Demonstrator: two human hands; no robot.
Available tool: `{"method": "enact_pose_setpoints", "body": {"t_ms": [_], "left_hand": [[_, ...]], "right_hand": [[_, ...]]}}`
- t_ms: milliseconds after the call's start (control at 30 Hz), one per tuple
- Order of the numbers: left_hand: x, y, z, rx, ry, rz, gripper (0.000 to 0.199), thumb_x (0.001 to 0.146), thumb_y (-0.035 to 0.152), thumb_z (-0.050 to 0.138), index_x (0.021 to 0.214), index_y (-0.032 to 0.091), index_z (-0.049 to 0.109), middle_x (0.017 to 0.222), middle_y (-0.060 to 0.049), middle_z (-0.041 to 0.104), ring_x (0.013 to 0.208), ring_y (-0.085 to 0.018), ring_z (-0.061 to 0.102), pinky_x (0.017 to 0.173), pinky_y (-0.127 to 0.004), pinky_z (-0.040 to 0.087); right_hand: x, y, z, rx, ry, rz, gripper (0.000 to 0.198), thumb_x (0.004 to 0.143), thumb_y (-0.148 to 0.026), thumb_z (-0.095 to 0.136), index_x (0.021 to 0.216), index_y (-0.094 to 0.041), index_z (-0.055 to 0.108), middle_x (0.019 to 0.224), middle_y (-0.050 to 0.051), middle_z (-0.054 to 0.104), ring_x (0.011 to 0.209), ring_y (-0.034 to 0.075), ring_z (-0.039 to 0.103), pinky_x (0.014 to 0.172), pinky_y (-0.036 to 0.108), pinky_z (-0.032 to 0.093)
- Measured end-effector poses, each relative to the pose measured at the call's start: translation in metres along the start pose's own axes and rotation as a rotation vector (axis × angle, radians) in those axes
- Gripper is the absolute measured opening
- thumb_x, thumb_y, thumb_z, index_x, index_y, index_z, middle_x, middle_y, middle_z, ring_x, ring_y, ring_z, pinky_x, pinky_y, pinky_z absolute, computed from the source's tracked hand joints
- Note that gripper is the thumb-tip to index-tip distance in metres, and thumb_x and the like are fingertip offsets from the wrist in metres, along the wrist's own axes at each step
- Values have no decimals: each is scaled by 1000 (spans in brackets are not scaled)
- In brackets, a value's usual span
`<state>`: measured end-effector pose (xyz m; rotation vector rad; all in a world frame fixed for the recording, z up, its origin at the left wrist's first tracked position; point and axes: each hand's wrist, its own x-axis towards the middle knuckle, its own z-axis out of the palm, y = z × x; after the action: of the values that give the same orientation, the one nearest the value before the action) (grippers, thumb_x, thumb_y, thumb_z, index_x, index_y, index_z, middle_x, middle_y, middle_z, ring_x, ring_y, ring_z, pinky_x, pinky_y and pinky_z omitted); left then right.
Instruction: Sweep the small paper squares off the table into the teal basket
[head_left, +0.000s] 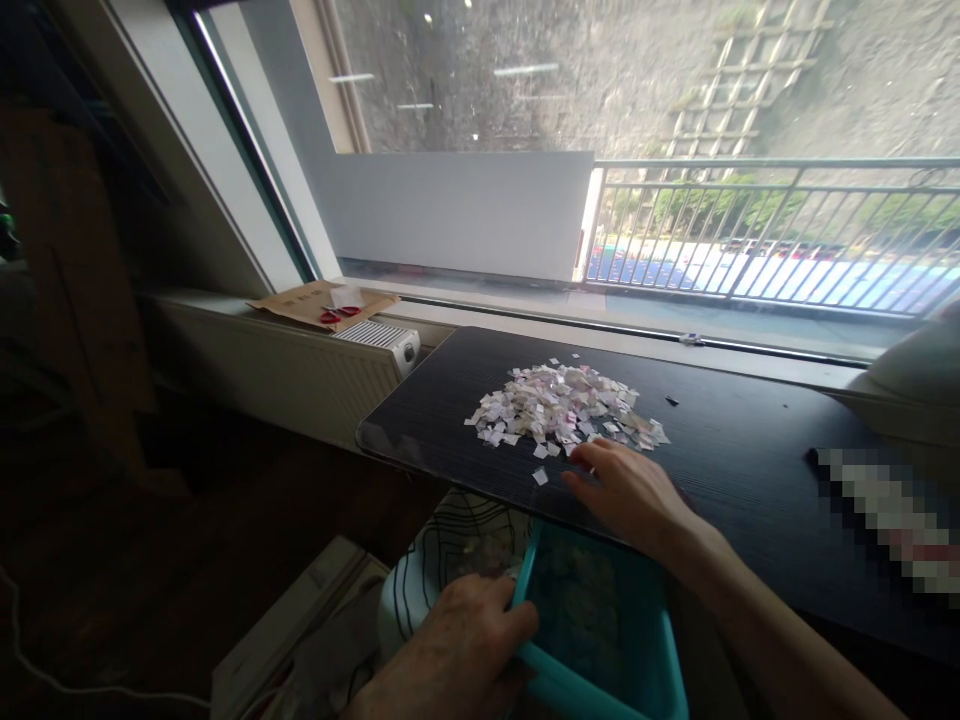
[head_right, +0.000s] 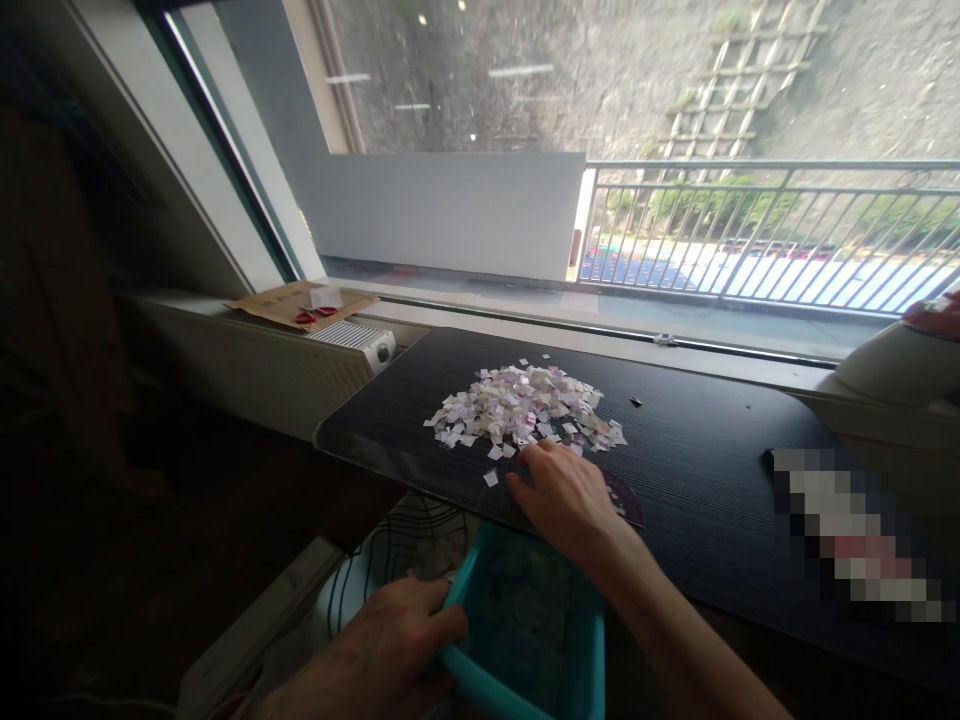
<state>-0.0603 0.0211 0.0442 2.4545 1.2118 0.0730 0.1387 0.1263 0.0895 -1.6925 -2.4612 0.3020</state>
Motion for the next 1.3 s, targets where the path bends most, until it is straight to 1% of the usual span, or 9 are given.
{"method": "enact_pose_setpoints", "body": {"t_ms": [67,167,333,500,633,867,1067,1200,1300], "left_hand": [[-1,-2,1,5,-4,-2,12,80,16,60,88,22,53,93,-1,57,84,-21,55,72,-30,42],[-3,-4,3,6,-3,-5,13,80,16,61,89,22,53,94,-2,56,85,-21,55,71,-30,42],[-6,-4,5,-34,15,-14,14,80,17,62,89,22,53,95,-1,56,87,-22,55,73,-30,42],[-6,-3,9,-36,46,-24,14,81,16,61,89,23,52,95,0,56,88,-22,55,76,-32,42],[-6,-2,9,-25,19,-38,13,82,18,61,90,23,52,95,-1,56,89,-23,55,78,-35,42],[-4,-4,10,-28,7,-36,15,81,17,61,92,23,52,98,-1,57,92,-23,54,81,-36,42],[-3,-5,10,-40,18,-16,14,80,16,61,90,23,53,98,-1,57,91,-22,55,80,-33,43],[-3,-5,9,-31,19,-10,13,80,16,61,88,22,53,96,-1,58,88,-22,56,76,-31,43],[-3,-5,9,-28,12,-12,12,80,17,61,88,22,53,95,-1,58,85,-21,56,74,-31,43]], "right_hand": [[13,-22,7,-67,-34,13,34,86,-46,47,91,-17,64,92,9,65,80,20,60,60,26,37],[26,-34,18,-90,-60,31,30,83,-42,53,86,-15,65,89,11,65,79,21,61,59,27,35],[28,-25,21,-59,-113,-21,22,85,-33,50,85,-18,66,84,7,66,75,18,60,57,25,34],[28,-19,13,-47,-151,-66,21,85,-28,50,89,-16,67,82,8,67,70,17,59,54,25,33],[31,-21,11,-48,-173,-100,19,85,-21,50,88,-16,68,81,8,68,70,16,60,56,24,34],[24,-26,11,-80,-143,-127,21,88,-18,44,89,-15,65,87,9,66,75,16,59,61,24,36],[17,-28,18,-86,-93,-144,22,87,-12,42,88,-13,63,97,11,62,82,18,57,65,24,38],[15,-17,19,-44,-73,-166,22,89,-18,42,95,-17,63,96,7,63,80,15,58,65,23,38],[11,-3,14,1,-45,-158,28,90,-20,39,106,-19,63,103,7,64,83,15,60,66,23,40]]}}
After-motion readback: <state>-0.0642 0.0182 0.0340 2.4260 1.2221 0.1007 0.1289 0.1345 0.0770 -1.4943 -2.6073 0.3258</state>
